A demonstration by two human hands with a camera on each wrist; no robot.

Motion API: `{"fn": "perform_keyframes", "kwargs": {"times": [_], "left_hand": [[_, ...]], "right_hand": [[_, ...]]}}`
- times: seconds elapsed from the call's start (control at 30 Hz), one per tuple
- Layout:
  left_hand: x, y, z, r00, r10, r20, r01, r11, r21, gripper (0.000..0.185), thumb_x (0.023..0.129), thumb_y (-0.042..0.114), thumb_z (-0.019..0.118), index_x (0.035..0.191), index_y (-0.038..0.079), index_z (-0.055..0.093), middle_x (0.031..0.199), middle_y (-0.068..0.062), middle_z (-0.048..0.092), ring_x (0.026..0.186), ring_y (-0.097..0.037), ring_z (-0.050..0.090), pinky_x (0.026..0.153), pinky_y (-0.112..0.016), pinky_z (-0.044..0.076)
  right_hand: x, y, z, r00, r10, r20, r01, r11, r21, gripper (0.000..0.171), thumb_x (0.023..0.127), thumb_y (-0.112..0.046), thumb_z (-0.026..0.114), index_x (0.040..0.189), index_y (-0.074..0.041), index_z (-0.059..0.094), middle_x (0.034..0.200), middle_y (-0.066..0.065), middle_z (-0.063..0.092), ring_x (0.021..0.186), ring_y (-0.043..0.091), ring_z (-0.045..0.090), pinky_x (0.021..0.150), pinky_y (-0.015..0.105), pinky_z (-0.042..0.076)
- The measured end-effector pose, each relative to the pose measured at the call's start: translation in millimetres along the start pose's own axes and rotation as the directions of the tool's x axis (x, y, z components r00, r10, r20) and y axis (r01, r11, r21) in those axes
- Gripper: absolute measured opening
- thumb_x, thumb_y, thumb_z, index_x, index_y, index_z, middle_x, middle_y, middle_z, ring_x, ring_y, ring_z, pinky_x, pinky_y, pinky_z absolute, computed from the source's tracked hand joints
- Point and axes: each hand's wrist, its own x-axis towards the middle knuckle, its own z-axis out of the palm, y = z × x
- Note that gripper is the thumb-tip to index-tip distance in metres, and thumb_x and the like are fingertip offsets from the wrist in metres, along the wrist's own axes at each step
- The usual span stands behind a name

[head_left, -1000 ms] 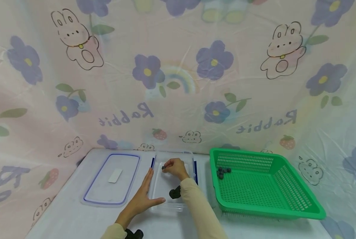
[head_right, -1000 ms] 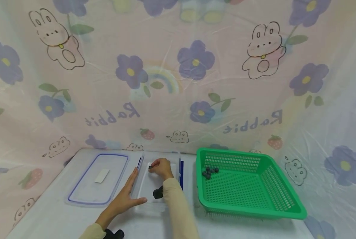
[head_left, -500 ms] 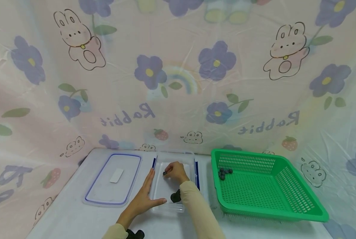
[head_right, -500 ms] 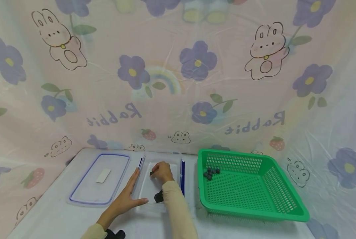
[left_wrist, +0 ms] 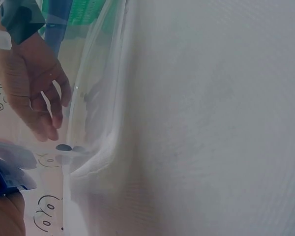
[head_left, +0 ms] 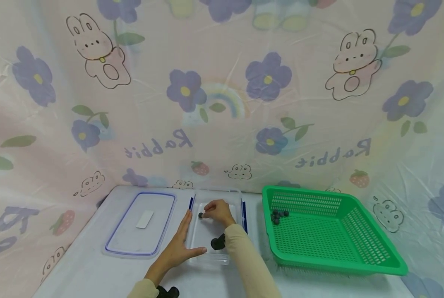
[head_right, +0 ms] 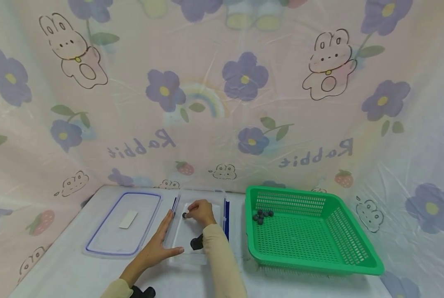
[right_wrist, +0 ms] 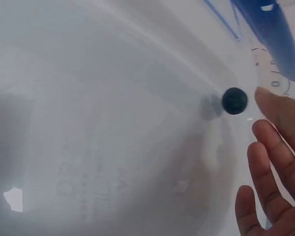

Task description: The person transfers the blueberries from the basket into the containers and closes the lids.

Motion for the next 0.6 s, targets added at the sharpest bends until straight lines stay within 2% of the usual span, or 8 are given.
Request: {"fn": "perform_keyframes", "kwargs": {"times": [0.23,0.37,0.47,0.6], "left_hand": [[-0.5,0.6,0.4,1.0,-0.007,0.0,0.007,1.0,-0.012,0.115,0.075,0.028,0.084,0.156,0.008,0.006,0.162,-0.011,0.0,0.141,-0.041,0.016,0.103,-0.066,0.028],[-0.9,-0.4,1.2,1.0,-0.002,-0.005,0.002,1.0,-0.017,0.115,0.075,0.028,0.084,0.156,0.008,0.005,0.162,-0.011,0.0,0.143,-0.039,0.011,0.105,-0.066,0.023],[-0.9,-2.2,1.2,1.0,-0.006,-0.005,0.006,1.0,-0.012,0.115,0.075,0.028,0.084,0.156,0.008,0.005,0.162,-0.011,-0.001,0.144,-0.038,0.007,0.106,-0.067,0.019],[-0.9,-2.0,1.1,1.0,-0.016,-0.005,0.015,1.0,-0.016,0.115,0.076,0.028,0.084,0.156,0.008,0.005,0.162,-0.01,-0.001,0.144,-0.04,0.008,0.105,-0.067,0.02]], "right_hand": [[2.1,-5.6,-8.8,0.999,-0.046,-0.014,0.047,0.998,0.049,0.018,0.077,-0.008,0.081,0.09,0.0,0.072,0.075,0.0,0.069,0.069,0.01,0.059,0.064,0.026,0.048],[4.8,-7.7,-14.0,0.998,-0.056,-0.021,0.057,0.994,0.094,0.024,0.078,-0.011,0.081,0.095,0.002,0.072,0.077,0.0,0.07,0.072,0.011,0.062,0.069,0.028,0.05],[5.5,-12.5,-19.4,0.998,-0.067,-0.021,0.069,0.989,0.13,0.023,0.08,-0.012,0.079,0.097,0.001,0.071,0.081,0.001,0.07,0.076,0.012,0.064,0.073,0.032,0.051],[5.5,-21.2,-30.0,0.994,-0.109,-0.014,0.11,0.985,0.136,0.019,0.082,-0.013,0.077,0.096,-0.002,0.071,0.085,0.002,0.07,0.08,0.014,0.064,0.075,0.034,0.052]]}}
